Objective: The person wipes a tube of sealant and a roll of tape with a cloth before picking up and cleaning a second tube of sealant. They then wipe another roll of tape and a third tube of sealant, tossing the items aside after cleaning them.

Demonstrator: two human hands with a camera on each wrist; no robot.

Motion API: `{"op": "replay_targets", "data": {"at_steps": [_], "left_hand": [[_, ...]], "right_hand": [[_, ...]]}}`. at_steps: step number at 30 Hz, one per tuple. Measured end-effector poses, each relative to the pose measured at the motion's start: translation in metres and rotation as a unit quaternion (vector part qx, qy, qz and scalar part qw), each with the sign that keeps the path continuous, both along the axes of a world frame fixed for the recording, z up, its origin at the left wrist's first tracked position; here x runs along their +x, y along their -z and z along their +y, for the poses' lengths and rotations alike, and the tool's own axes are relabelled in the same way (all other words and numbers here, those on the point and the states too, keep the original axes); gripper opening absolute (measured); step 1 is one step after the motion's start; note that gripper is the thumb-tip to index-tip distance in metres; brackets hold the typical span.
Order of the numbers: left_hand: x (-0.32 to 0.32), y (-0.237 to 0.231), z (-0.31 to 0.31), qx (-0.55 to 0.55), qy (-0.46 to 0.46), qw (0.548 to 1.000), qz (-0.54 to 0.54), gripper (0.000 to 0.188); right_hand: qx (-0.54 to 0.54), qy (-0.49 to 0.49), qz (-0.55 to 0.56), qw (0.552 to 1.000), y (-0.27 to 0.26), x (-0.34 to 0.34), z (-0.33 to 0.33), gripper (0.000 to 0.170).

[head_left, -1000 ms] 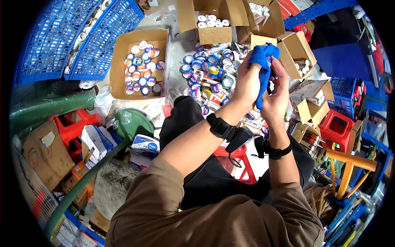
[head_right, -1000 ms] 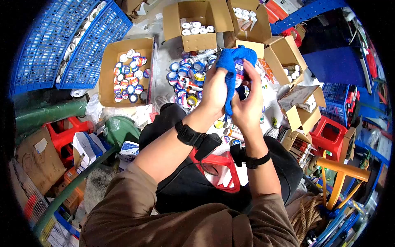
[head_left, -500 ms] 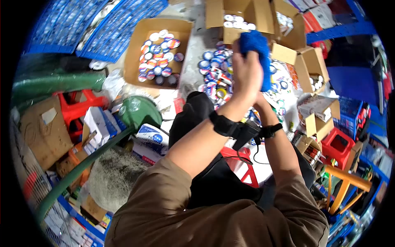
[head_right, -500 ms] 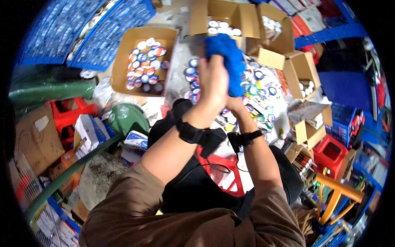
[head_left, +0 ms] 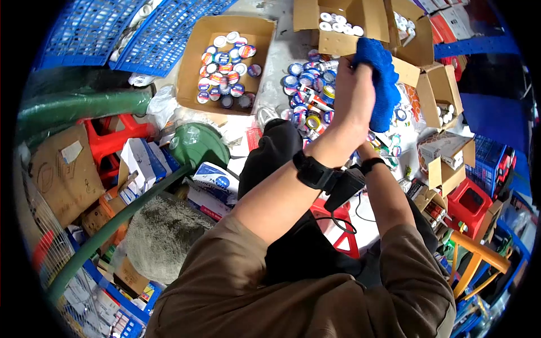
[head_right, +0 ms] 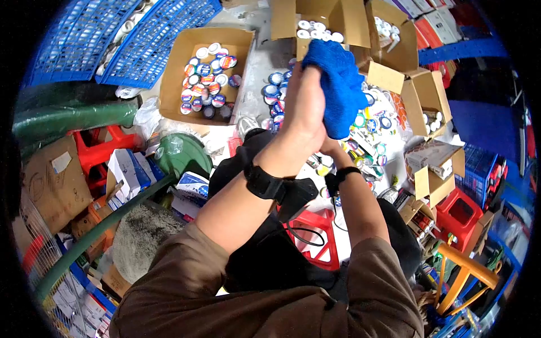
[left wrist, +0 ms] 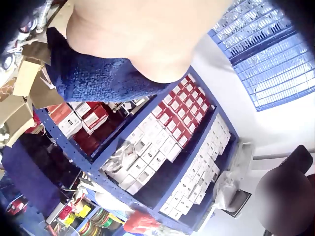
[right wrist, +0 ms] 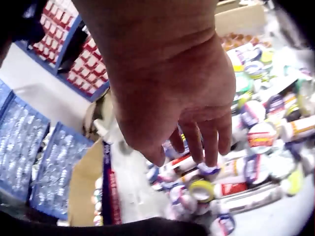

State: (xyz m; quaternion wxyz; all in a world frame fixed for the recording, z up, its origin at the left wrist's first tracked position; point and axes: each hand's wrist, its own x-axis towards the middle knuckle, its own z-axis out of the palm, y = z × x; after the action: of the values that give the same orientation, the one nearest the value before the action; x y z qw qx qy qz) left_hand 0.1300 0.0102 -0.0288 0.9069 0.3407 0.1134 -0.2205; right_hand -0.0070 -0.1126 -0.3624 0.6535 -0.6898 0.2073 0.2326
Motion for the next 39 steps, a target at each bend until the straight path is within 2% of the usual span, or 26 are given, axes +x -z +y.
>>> {"op": "replay_targets", "data": {"at_steps": [1, 2, 4, 6, 7, 10, 11, 12, 14, 15, 16, 18, 20, 21, 22, 26, 27, 28, 30, 31, 32, 34, 35, 37, 38, 39], "left_hand": [[-0.001, 0.005, -0.002, -0.010, 0.032, 0.999, -0.003, 0.029], [-0.001, 0.012, -0.004, -0.020, 0.065, 0.998, -0.006, 0.034], [-0.003, 0.025, -0.013, -0.026, 0.090, 0.995, -0.015, 0.043], [-0.008, 0.015, -0.024, -0.019, 0.057, 0.997, 0.047, 0.040], [-0.011, 0.014, -0.025, -0.039, 0.088, 0.995, 0.035, 0.041], [-0.015, 0.015, -0.040, -0.030, 0.121, 0.992, 0.014, 0.043], [-0.018, 0.016, -0.046, -0.013, 0.123, 0.992, 0.021, 0.044], [-0.020, 0.019, -0.052, 0.005, 0.126, 0.992, 0.027, 0.044], [-0.022, 0.035, -0.056, -0.033, 0.210, 0.977, -0.026, 0.054], [-0.029, 0.022, -0.066, -0.041, 0.219, 0.975, 0.022, 0.053], [-0.031, 0.034, -0.067, -0.044, 0.226, 0.973, 0.017, 0.051], [-0.037, 0.035, -0.076, 0.040, 0.244, 0.968, 0.041, 0.049], [-0.037, 0.060, -0.078, 0.057, 0.292, 0.955, 0.005, 0.051], [-0.040, 0.060, -0.085, 0.046, 0.295, 0.954, 0.002, 0.053], [-0.044, 0.056, -0.091, 0.035, 0.297, 0.954, -0.001, 0.054], [-0.051, 0.053, -0.116, 0.123, 0.325, 0.937, 0.030, 0.057], [-0.053, 0.054, -0.122, 0.130, 0.320, 0.938, 0.034, 0.059], [-0.055, 0.055, -0.126, 0.136, 0.313, 0.939, 0.037, 0.060], [-0.057, 0.059, -0.129, 0.116, 0.310, 0.943, 0.039, 0.054], [-0.057, 0.061, -0.129, 0.094, 0.306, 0.947, 0.042, 0.047], [-0.057, 0.062, -0.130, 0.095, 0.307, 0.946, 0.041, 0.047], [-0.058, 0.064, -0.129, 0.088, 0.293, 0.951, 0.055, 0.048], [-0.057, 0.066, -0.128, 0.088, 0.292, 0.951, 0.055, 0.048], [-0.052, 0.070, -0.123, 0.089, 0.337, 0.937, 0.036, 0.061], [-0.052, 0.070, -0.122, 0.091, 0.337, 0.936, 0.036, 0.061], [-0.053, 0.070, -0.122, 0.095, 0.325, 0.940, 0.043, 0.061]], "right_hand": [[-0.156, -0.035, 0.052, 0.986, -0.009, -0.021, -0.017, 0.053], [-0.305, -0.071, 0.106, 0.944, -0.011, -0.044, -0.041, 0.054], [-0.406, -0.101, 0.110, 0.901, 0.059, -0.127, -0.102, 0.058], [-0.340, 0.064, 0.259, 0.902, 0.036, -0.188, -0.118, 0.056], [-0.342, 0.107, 0.263, 0.896, 0.036, -0.217, -0.122, 0.052], [-0.328, 0.044, 0.376, 0.866, 0.039, -0.278, -0.138, 0.046], [-0.326, 0.131, 0.354, 0.866, 0.010, -0.279, -0.123, 0.041], [-0.309, 0.117, 0.381, 0.863, 0.022, -0.292, -0.127, 0.047], [-0.271, 0.162, 0.380, 0.869, 0.029, -0.306, -0.120, 0.070], [-0.261, 0.147, 0.388, 0.872, 0.034, -0.307, -0.115, 0.080], [-0.250, 0.130, 0.394, 0.875, 0.038, -0.307, -0.114, 0.092], [-0.281, 0.151, 0.342, 0.884, 0.077, -0.321, -0.101, 0.092], [-0.249, 0.206, 0.397, 0.859, 0.075, -0.311, -0.095, 0.099], [-0.249, 0.256, 0.344, 0.869, 0.115, -0.333, -0.088, 0.097], [-0.235, 0.284, 0.346, 0.862, 0.164, -0.358, -0.083, 0.096], [-0.262, 0.280, 0.429, 0.818, 0.180, -0.357, -0.076, 0.100], [-0.230, 0.271, 0.465, 0.811, 0.143, -0.336, -0.083, 0.106], [-0.205, 0.252, 0.452, 0.831, 0.199, -0.369, -0.082, 0.110], [-0.186, 0.227, 0.495, 0.818, 0.146, -0.340, -0.092, 0.113], [-0.151, 0.175, 0.516, 0.825, 0.157, -0.345, -0.100, 0.115], [-0.105, 0.064, 0.521, 0.845, 0.156, -0.342, -0.111, 0.105], [-0.159, 0.230, 0.561, 0.779, 0.111, -0.314, -0.100, 0.085], [-0.159, 0.230, 0.561, 0.779, 0.113, -0.310, -0.095, 0.085], [-0.362, 0.315, 0.584, 0.654, 0.130, -0.310, -0.080, 0.070], [-0.361, 0.314, 0.585, 0.655, 0.130, -0.312, -0.082, 0.070], [-0.318, 0.316, 0.539, 0.713, 0.129, -0.316, -0.087, 0.067]]}}
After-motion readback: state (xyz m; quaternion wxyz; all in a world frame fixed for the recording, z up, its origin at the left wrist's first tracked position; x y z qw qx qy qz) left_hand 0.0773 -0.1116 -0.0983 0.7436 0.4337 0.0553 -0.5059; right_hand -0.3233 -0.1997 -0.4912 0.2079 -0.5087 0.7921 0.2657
